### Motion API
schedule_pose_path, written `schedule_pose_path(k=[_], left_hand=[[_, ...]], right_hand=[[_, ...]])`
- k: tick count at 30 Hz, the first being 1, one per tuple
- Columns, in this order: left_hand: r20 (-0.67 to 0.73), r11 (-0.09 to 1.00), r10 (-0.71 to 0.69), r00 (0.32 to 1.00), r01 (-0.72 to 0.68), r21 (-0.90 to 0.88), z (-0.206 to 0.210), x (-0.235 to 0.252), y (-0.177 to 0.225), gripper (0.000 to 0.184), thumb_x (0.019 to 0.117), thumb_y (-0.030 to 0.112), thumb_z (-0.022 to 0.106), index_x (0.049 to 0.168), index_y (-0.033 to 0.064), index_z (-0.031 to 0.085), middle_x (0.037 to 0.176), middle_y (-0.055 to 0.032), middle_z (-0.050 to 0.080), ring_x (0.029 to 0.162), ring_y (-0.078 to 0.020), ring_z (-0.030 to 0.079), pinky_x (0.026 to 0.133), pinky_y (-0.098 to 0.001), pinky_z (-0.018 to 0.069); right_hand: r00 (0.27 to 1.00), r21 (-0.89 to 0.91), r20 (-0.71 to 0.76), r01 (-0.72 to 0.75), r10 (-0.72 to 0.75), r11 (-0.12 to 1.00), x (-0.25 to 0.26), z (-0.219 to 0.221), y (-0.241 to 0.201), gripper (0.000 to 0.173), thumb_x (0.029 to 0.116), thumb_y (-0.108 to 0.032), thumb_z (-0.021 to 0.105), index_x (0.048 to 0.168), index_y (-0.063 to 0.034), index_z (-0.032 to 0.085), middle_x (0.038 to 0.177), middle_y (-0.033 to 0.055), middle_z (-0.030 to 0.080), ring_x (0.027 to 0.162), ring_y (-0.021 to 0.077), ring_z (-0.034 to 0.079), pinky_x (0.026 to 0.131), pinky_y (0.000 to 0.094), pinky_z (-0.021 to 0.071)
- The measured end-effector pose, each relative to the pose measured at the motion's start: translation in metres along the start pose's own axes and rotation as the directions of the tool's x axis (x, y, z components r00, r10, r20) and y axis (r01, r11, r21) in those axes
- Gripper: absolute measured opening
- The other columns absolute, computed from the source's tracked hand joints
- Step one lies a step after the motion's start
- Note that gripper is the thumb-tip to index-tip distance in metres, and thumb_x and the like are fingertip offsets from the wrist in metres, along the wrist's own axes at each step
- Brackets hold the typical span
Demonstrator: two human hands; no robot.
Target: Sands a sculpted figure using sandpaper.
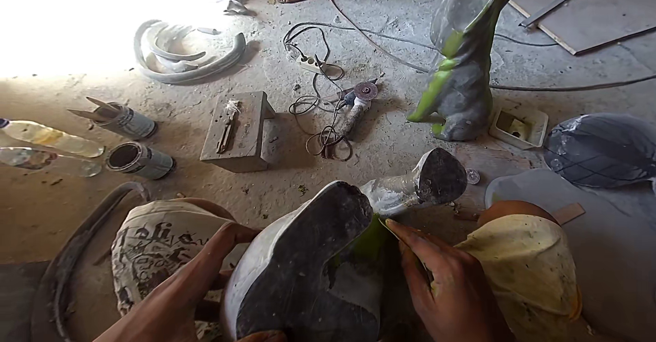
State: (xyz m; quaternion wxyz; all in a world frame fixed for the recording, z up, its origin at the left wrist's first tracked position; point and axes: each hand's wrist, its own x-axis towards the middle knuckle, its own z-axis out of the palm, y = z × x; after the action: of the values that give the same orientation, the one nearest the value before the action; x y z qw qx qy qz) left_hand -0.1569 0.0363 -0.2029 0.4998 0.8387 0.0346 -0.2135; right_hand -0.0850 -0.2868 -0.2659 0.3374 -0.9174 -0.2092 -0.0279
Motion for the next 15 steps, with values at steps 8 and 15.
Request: schedule_pose_path(k=[8, 15], left_hand=[[0.010, 1.000, -0.007, 1.000, 0.007, 0.015, 0.002, 0.001, 0.005, 0.095, 0.0696, 0.048, 0.092, 0.144, 0.0242, 0.039, 0.131, -0.0024, 0.062, 0.094, -0.0217, 0.074, 0.068, -0.0420, 0.0679], [0.001, 0.999, 0.009, 1.000, -0.010, 0.054, 0.003, 0.003, 0.002, 0.095, 0.0681, 0.057, 0.091, 0.144, 0.0299, 0.040, 0.126, 0.0024, 0.067, 0.087, -0.0169, 0.074, 0.064, -0.0383, 0.0670]], right_hand=[[0.985, 0.117, 0.167, 0.015, -0.035, 0.993, -0.012, -0.019, -0.028, 0.034, 0.0977, -0.008, 0.058, 0.126, -0.0154, 0.075, 0.124, -0.0016, 0.074, 0.109, 0.0095, 0.072, 0.090, 0.0297, 0.0609], [0.972, 0.188, 0.220, 0.046, -0.088, 0.981, -0.015, -0.024, -0.038, 0.030, 0.0997, -0.008, 0.058, 0.123, -0.0135, 0.076, 0.119, 0.0010, 0.076, 0.107, 0.0101, 0.073, 0.091, 0.0293, 0.0605]])
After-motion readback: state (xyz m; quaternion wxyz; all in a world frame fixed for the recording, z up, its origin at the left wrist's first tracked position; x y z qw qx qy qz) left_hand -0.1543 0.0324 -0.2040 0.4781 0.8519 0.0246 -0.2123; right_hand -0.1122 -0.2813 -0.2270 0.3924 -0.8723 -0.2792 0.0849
